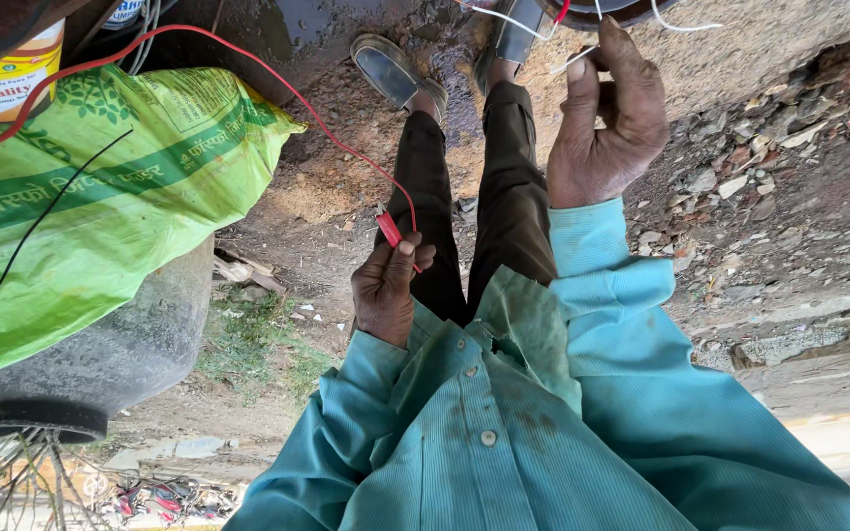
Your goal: The person stands outdoors holding an analog multimeter and its red test probe, adjusting the meter's dial and touching the probe to wires connected to a metal container on the ground. They reposition the probe and wires repeatedly while checking the meter reading.
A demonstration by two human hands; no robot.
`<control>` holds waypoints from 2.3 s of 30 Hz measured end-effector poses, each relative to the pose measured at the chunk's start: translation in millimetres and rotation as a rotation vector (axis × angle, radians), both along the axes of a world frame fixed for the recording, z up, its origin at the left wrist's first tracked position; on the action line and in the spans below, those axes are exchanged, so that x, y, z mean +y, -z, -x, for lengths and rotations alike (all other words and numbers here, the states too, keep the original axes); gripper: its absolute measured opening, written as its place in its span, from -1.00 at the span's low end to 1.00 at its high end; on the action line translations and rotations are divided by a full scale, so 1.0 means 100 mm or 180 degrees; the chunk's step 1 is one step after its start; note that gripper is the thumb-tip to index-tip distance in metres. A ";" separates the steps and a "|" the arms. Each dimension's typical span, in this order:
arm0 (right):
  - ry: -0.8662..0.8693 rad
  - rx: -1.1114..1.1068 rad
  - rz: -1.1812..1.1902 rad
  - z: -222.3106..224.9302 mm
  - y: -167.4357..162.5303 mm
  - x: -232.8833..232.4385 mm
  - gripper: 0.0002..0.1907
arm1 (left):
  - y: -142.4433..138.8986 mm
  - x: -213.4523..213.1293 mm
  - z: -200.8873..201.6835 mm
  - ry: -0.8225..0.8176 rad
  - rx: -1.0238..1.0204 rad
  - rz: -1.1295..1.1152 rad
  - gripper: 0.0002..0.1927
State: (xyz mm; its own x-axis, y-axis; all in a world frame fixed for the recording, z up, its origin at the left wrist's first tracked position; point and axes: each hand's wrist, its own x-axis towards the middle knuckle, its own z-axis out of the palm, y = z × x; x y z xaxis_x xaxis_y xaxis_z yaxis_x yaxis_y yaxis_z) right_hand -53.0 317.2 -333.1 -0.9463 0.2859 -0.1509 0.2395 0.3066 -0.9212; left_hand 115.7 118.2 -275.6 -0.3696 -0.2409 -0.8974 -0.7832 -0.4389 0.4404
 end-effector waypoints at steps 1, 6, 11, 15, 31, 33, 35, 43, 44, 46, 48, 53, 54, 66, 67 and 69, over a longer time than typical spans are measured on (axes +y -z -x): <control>-0.0043 0.0088 -0.0042 0.02 0.02 0.02 -0.73 | 0.01 0.01 0.00 0.0018 0.0004 0.0026 -0.65; -0.0057 0.0109 -0.0103 0.07 0.06 0.06 -0.83 | 0.06 -0.01 -0.02 -0.0043 -0.0030 0.0062 -0.64; 0.0232 -0.0088 0.0266 0.07 0.03 0.00 -0.82 | 0.06 -0.01 -0.03 0.0107 -0.0032 0.0115 -0.64; 0.0287 -0.0380 0.0472 0.11 -0.03 -0.04 -0.80 | 0.06 0.02 -0.04 0.0101 -0.0005 0.0124 -0.66; 0.1436 -0.2222 0.1969 0.59 -0.26 0.07 -0.81 | 0.03 0.07 0.08 -0.0024 -0.0036 0.0157 -0.69; 0.1521 -0.2344 0.1983 0.62 -0.27 0.06 -0.82 | 0.02 0.08 0.11 -0.0072 -0.0044 0.0142 -0.68; 0.1594 -0.2475 0.1911 0.65 -0.29 0.06 -0.82 | 0.00 0.08 0.13 -0.0072 -0.0073 0.0156 -0.68; 0.1673 -0.2599 0.1829 0.70 -0.32 0.03 -0.81 | 0.00 0.08 0.17 -0.0132 -0.0015 0.0099 -0.66; 0.1672 -0.2593 0.1833 0.70 -0.31 0.02 -0.81 | 0.01 0.07 0.18 -0.0127 -0.0001 0.0082 -0.65; 0.1588 -0.2466 0.1858 0.69 -0.31 0.01 -0.80 | 0.01 0.07 0.19 -0.0152 0.0009 0.0074 -0.65; 0.1429 -0.2222 0.1888 0.66 -0.31 0.00 -0.79 | 0.01 0.07 0.21 -0.0208 0.0001 0.0084 -0.65; 0.0875 -0.1720 0.1522 0.48 -0.31 -0.03 -0.80 | 0.00 0.07 0.26 -0.0009 -0.0012 0.0131 -0.64; 0.0787 -0.1588 0.1390 0.43 -0.30 -0.03 -0.80 | 0.00 0.07 0.26 0.0004 0.0013 0.0141 -0.64; -0.1519 -0.0569 -0.0485 0.23 -0.34 0.32 -0.94 | 0.06 0.10 0.24 -0.0020 -0.0030 0.0154 -0.65; -0.1473 -0.0584 -0.0484 0.24 -0.33 0.31 -0.95 | 0.07 0.10 0.24 -0.0015 0.0015 0.0146 -0.65; -0.1389 -0.0624 -0.0473 0.24 -0.31 0.28 -0.95 | 0.07 0.11 0.25 -0.0012 0.0093 0.0138 -0.66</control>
